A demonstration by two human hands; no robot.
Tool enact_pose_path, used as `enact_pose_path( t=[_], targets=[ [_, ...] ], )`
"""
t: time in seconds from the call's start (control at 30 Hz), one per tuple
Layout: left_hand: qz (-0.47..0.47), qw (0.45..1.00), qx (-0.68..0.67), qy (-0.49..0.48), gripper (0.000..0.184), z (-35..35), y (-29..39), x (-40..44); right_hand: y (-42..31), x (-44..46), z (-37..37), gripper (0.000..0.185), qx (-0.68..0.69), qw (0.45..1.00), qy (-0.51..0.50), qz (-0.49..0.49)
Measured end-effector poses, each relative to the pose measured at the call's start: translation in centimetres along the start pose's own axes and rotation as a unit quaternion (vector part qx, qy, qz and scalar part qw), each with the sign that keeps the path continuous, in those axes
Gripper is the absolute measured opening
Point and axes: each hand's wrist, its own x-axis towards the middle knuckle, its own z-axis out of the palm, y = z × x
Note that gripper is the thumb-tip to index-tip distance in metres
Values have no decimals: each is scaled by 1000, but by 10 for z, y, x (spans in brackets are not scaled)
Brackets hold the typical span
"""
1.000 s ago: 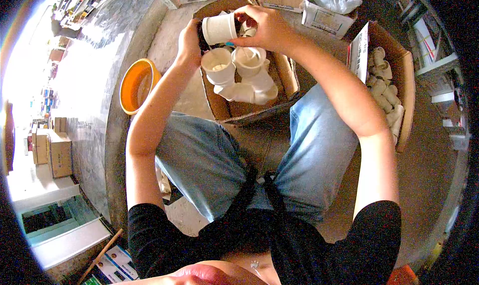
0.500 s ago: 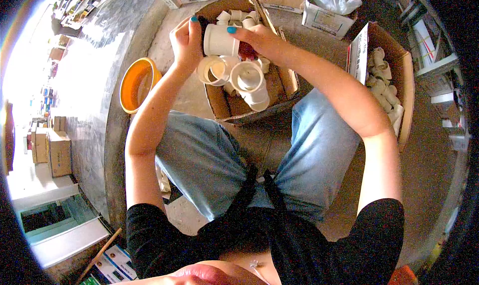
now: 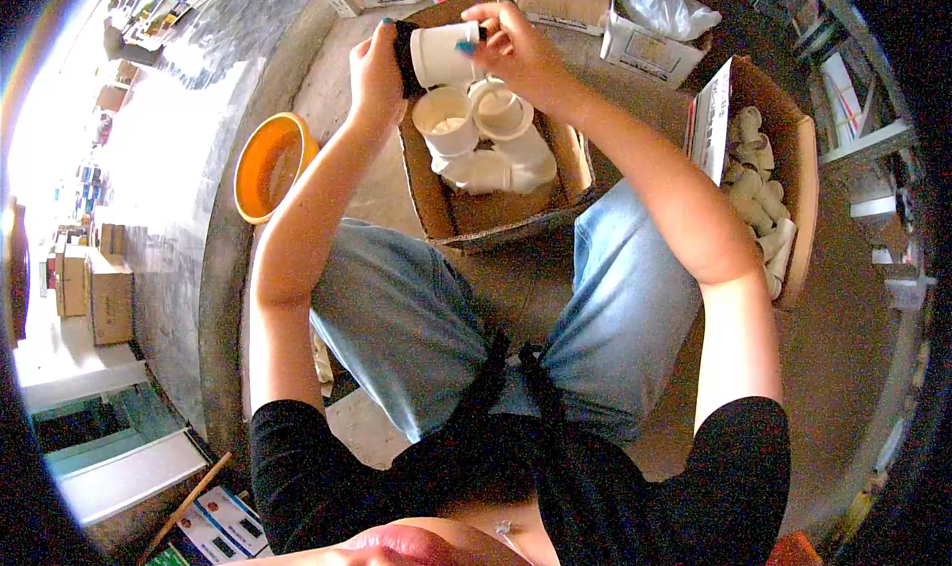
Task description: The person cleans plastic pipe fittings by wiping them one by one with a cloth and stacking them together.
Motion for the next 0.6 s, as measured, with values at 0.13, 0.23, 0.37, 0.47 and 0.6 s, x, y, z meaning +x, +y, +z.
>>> enact_pose_path(
  t=[0.13,0.23,0.37,0.47,0.6],
  targets=[
    [-95,989,-111,-14,26,2,0,0,-11,-5,-15,66,-265,952,-52,-146],
    [-184,969,-162,-34,26,2,-5,8,-10,4,-19,69,-262,937,-30,-227],
    [-157,980,-124,-16,27,6,-3,2,-11,1,-23,64,-311,919,-25,-241],
    [-85,993,-76,-17,30,5,-7,-3,-9,-3,-20,56,-271,947,-17,-171],
    [31,998,45,13,40,8,1,-15,-10,-9,-15,44,-162,985,-51,-4]
  ],
)
